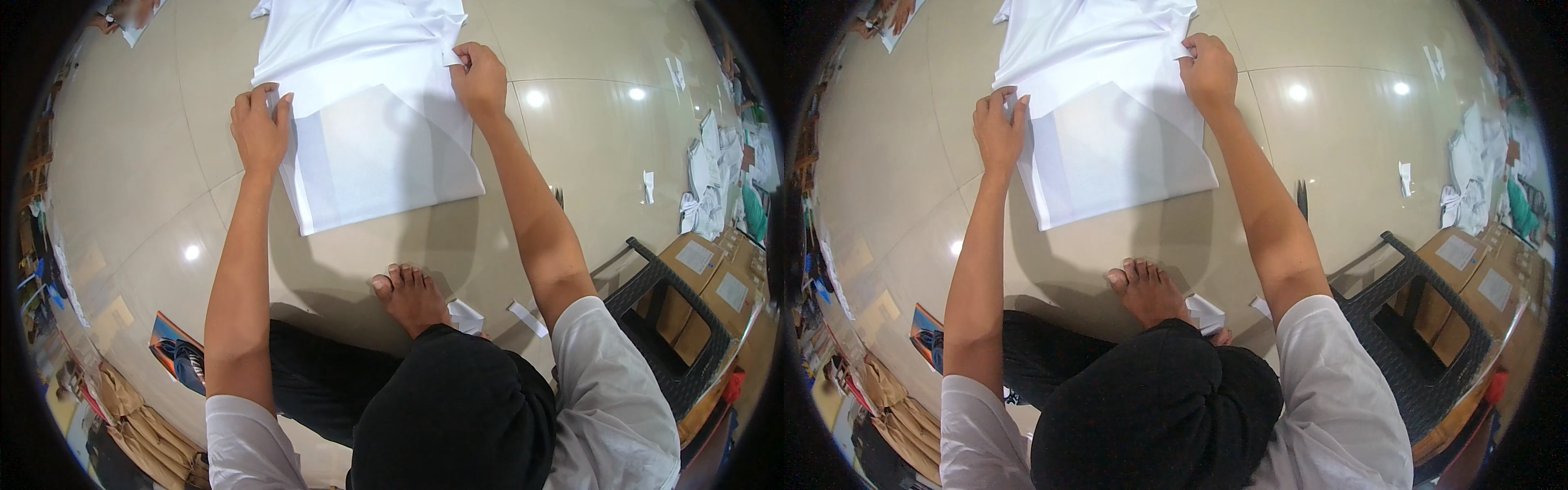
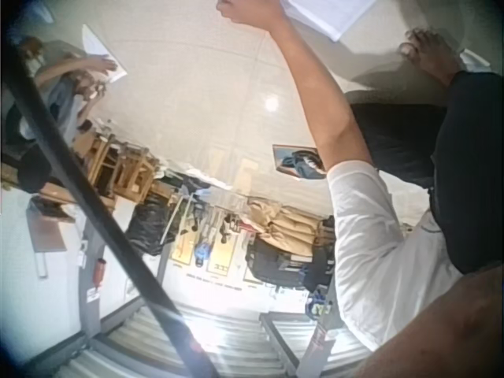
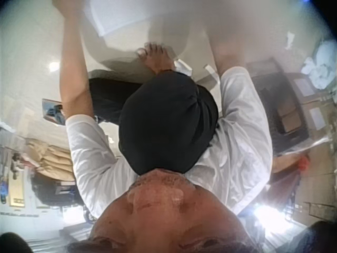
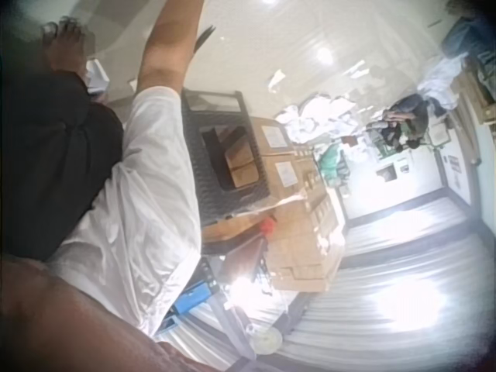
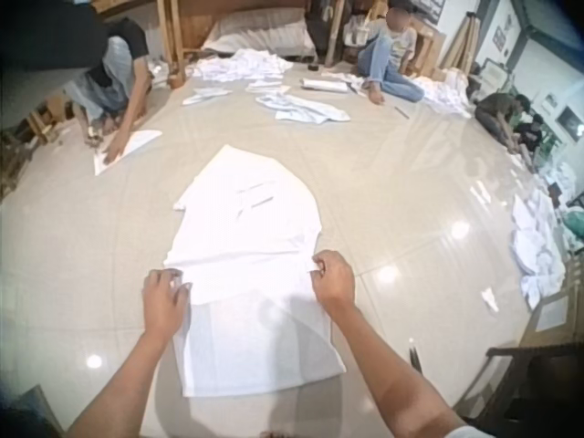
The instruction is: The person uses scissors to cut a printed design out of a white t-shirt. They carefully trim around the edges of the design, then flip the shirt over and cut a rectangular section from the back.
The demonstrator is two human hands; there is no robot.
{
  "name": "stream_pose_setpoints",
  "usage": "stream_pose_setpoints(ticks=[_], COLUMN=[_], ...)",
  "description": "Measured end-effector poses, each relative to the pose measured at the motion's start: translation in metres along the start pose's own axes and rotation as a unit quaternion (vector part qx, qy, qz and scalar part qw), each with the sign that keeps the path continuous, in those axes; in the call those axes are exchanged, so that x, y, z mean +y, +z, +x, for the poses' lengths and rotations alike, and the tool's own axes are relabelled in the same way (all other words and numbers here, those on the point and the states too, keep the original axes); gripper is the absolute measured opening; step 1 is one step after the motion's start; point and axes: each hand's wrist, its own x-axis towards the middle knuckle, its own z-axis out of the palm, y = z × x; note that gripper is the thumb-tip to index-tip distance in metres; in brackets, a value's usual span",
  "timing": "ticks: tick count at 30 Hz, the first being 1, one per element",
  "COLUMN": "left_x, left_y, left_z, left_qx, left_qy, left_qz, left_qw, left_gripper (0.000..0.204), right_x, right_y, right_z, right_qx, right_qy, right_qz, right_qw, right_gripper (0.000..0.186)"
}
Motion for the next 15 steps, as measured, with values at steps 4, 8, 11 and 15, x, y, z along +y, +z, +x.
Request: stream_pose_setpoints(ticks=[4,8,11,15], left_x=[0.0,0.019,0.049,0.073], left_y=[-0.001,-0.008,-0.006,-0.006], left_z=[0.007,0.016,0.025,0.033], left_qx=[0.003,0.018,0.002,-0.109], left_qy=[0.002,0.071,0.18,0.284], left_qz=[-0.009,-0.02,-0.126,-0.157], left_qw=[1.0,0.997,0.975,0.94], left_gripper=[0.036,0.044,0.056,0.069], right_x=[-0.005,-0.03,-0.047,-0.058], right_y=[-0.001,-0.017,-0.043,-0.065], right_z=[0.001,-0.006,-0.026,-0.043], right_qx=[0.053,-0.016,-0.13,-0.142], right_qy=[-0.067,-0.021,-0.005,-0.033], right_qz=[0.066,0.261,0.376,0.392], right_qw=[0.994,0.965,0.917,0.908], right_gripper=[0.022,0.017,0.015,0.015])
